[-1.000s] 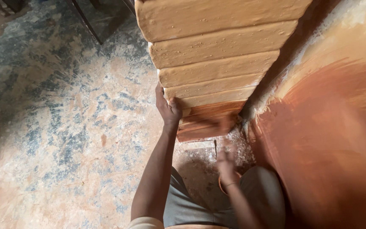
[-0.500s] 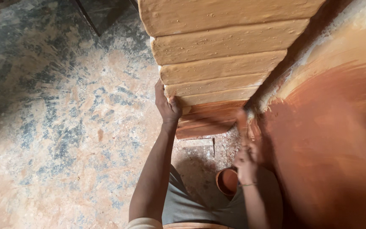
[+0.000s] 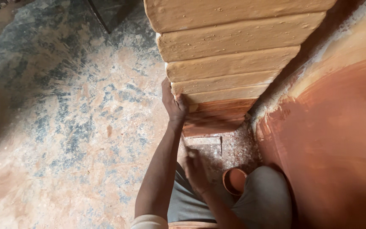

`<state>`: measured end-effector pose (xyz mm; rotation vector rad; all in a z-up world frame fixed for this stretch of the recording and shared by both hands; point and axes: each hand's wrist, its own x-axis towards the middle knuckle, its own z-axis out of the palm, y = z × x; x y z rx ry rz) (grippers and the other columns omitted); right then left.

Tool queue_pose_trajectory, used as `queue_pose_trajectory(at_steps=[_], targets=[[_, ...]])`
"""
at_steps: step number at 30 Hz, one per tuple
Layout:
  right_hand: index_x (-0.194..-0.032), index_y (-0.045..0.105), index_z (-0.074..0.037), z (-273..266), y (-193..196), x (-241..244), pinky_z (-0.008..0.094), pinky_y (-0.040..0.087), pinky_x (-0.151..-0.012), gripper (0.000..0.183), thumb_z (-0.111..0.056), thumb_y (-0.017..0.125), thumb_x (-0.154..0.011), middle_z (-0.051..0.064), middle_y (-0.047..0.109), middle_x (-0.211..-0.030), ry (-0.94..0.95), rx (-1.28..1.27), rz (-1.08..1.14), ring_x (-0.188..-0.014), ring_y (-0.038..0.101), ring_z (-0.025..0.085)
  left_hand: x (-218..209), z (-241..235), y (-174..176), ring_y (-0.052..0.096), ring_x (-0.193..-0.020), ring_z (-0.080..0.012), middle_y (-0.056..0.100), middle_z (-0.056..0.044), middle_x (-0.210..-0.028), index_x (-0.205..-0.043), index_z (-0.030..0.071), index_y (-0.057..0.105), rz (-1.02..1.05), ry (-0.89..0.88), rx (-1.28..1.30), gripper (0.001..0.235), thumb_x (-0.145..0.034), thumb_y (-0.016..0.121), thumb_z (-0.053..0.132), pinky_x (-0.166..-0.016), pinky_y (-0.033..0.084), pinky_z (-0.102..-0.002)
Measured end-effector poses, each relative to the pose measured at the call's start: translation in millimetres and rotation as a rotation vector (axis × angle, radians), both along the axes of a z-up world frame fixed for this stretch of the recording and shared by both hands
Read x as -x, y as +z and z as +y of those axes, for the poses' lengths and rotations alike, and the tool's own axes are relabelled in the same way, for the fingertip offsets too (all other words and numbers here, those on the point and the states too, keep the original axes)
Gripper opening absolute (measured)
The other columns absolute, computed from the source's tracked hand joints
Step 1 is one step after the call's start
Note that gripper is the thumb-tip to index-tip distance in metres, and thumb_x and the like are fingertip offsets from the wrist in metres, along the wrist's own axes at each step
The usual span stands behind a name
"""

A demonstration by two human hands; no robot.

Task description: The person paints a wooden structure with reddish-brown paint using a brush. They repeatedly dip the brush into a small container and apply paint to the grooves and flat surfaces of the wood.

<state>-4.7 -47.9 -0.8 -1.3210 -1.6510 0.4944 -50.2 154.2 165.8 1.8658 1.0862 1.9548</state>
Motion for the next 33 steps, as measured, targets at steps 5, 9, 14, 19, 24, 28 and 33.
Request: queue_pose_trajectory(at_steps=[5, 9, 14, 19, 24, 28, 33], targets=[[-0.121, 0.053, -0.002, -4, 10, 16, 0.021, 0.055, -0.068, 0.041, -0.035, 0.027, -0.119, 0.009, 0.056, -0.095, 0.236, 0.112, 0.086, -0.075, 0.057, 0.009, -1, -2, 0, 0.060, -0.129, -0.0382, 0.060, -0.025, -0.134, -0.137, -0.003, 0.055, -0.013, -0.004, 0.026, 0.083, -0.107, 0.029, 0.070, -0.111, 0.048, -0.045], [-0.128, 0.059, -0.016, -6, 25, -41, 0.023, 0.039, -0.041, 0.037, -0.037, 0.041, -0.103, -0.004, 0.058, -0.067, -0.234, 0.712, 0.605, -0.051, 0.051, 0.006, 0, -3, 1, 0.060, -0.129, -0.0374, 0.059, -0.024, -0.135, -0.138, -0.003, 0.054, -0.040, -0.024, 0.047, 0.083, -0.106, 0.031, 0.070, -0.110, 0.049, -0.044], [-0.130, 0.054, -0.021, -28, 17, -103, 0.019, 0.030, -0.040, 0.027, -0.026, 0.051, -0.104, -0.006, 0.047, -0.073, -0.412, 0.342, 0.948, -0.053, 0.038, 0.005, 0, -1, -2, 0.060, -0.130, -0.0368, 0.059, -0.024, -0.138, -0.137, -0.002, 0.055, -0.049, -0.034, 0.030, 0.080, -0.107, 0.033, 0.069, -0.111, 0.049, -0.044], [-0.125, 0.048, -0.020, -32, -3, -91, 0.017, 0.031, -0.040, 0.018, -0.019, 0.054, -0.108, -0.007, 0.044, -0.079, -0.518, 0.135, 1.298, -0.058, 0.039, 0.002, 1, 1, -5, 0.058, -0.133, -0.0381, 0.059, -0.025, -0.139, -0.136, -0.002, 0.056, -0.040, -0.022, 0.026, 0.080, -0.107, 0.032, 0.069, -0.115, 0.047, -0.046], [-0.112, 0.052, -0.015, -10, -4, -20, 0.018, 0.046, -0.042, 0.011, -0.023, 0.044, -0.111, 0.003, 0.059, -0.100, -0.216, -0.008, 0.126, -0.062, 0.051, 0.004, 1, 1, -8, 0.058, -0.132, -0.0374, 0.059, -0.025, -0.138, -0.136, -0.002, 0.055, -0.030, -0.019, 0.040, 0.082, -0.107, 0.030, 0.070, -0.114, 0.047, -0.045], [-0.132, 0.049, -0.008, -6, 14, 24, 0.024, 0.044, -0.054, 0.027, -0.025, 0.037, -0.115, 0.006, 0.054, -0.078, 0.010, 0.215, 0.544, -0.061, 0.050, 0.010, 2, 4, -8, 0.059, -0.130, -0.0362, 0.059, -0.024, -0.137, -0.136, -0.001, 0.055, -0.036, -0.023, 0.043, 0.082, -0.106, 0.030, 0.071, -0.110, 0.049, -0.044], [-0.128, 0.049, -0.006, -17, 40, 28, 0.019, 0.043, -0.050, 0.028, -0.023, 0.036, -0.111, 0.001, 0.056, -0.065, 0.160, 0.472, 0.363, -0.053, 0.055, 0.008, 1, 1, -11, 0.059, -0.131, -0.0360, 0.059, -0.024, -0.136, -0.138, -0.002, 0.054, -0.021, -0.010, 0.059, 0.083, -0.106, 0.029, 0.071, -0.112, 0.049, -0.045]])
